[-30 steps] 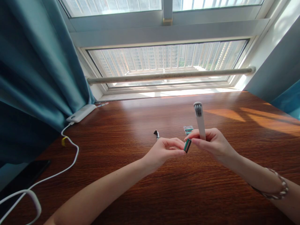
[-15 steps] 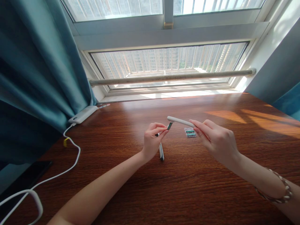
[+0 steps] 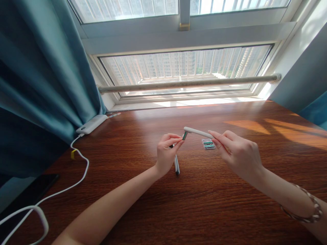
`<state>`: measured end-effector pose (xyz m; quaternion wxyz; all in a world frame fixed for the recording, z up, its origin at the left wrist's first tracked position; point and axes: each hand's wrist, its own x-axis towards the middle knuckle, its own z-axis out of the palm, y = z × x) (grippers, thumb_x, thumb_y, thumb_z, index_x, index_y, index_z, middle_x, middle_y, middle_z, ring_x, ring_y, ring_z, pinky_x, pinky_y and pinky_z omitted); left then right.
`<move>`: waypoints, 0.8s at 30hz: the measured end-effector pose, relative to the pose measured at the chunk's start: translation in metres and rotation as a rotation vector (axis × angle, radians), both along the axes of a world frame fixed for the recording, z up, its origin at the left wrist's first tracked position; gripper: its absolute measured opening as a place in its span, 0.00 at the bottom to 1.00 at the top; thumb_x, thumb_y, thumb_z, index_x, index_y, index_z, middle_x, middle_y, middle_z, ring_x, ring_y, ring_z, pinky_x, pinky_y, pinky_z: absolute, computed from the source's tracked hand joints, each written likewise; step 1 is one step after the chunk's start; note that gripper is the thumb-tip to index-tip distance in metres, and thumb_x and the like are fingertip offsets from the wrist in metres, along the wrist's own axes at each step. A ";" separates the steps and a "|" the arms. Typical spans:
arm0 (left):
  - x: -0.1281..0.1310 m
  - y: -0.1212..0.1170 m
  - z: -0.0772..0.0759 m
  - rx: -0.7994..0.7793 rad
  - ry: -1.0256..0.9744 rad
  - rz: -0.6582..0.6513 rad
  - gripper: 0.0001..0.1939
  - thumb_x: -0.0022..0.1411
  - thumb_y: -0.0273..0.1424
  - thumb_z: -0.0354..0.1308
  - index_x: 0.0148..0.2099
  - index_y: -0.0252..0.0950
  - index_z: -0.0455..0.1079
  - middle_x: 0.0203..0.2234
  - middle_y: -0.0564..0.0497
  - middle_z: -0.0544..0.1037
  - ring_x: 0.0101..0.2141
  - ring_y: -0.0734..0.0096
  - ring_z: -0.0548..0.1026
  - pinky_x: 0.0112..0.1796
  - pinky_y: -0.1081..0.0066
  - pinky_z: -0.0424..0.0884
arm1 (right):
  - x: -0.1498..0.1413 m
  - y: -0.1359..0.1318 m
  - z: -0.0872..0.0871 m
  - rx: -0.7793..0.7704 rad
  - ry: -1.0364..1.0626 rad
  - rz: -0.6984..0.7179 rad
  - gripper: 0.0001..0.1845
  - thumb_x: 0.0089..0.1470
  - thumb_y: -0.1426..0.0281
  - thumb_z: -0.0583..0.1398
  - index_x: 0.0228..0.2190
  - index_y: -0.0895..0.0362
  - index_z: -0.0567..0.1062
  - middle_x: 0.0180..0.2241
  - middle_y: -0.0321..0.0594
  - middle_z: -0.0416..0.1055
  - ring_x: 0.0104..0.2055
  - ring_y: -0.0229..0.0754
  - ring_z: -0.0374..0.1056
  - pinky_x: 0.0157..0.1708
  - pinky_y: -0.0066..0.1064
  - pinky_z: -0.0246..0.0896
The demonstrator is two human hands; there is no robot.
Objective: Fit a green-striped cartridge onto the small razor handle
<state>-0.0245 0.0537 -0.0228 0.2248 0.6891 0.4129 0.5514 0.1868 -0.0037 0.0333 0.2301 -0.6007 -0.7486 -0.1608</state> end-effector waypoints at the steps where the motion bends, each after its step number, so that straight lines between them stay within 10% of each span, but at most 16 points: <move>1: 0.000 0.000 0.000 -0.007 -0.008 -0.001 0.04 0.53 0.31 0.59 0.31 0.38 0.74 0.29 0.50 0.73 0.33 0.69 0.70 0.33 0.69 0.65 | 0.000 0.000 0.000 0.004 -0.006 -0.004 0.17 0.58 0.61 0.49 0.47 0.44 0.67 0.27 0.31 0.68 0.25 0.34 0.63 0.21 0.27 0.44; 19: 0.001 -0.003 0.006 -0.103 -0.086 -0.035 0.05 0.52 0.32 0.59 0.30 0.37 0.75 0.30 0.49 0.73 0.34 0.68 0.70 0.35 0.69 0.65 | 0.001 -0.001 0.003 0.012 0.019 -0.039 0.16 0.57 0.61 0.50 0.47 0.46 0.68 0.27 0.33 0.68 0.25 0.35 0.63 0.20 0.28 0.43; 24: 0.006 -0.008 0.010 -0.383 -0.225 -0.285 0.05 0.50 0.32 0.61 0.28 0.36 0.75 0.29 0.49 0.73 0.34 0.69 0.70 0.37 0.69 0.63 | 0.001 0.005 0.002 -0.156 0.267 0.169 0.17 0.57 0.61 0.51 0.47 0.51 0.68 0.28 0.35 0.66 0.25 0.34 0.61 0.24 0.26 0.50</move>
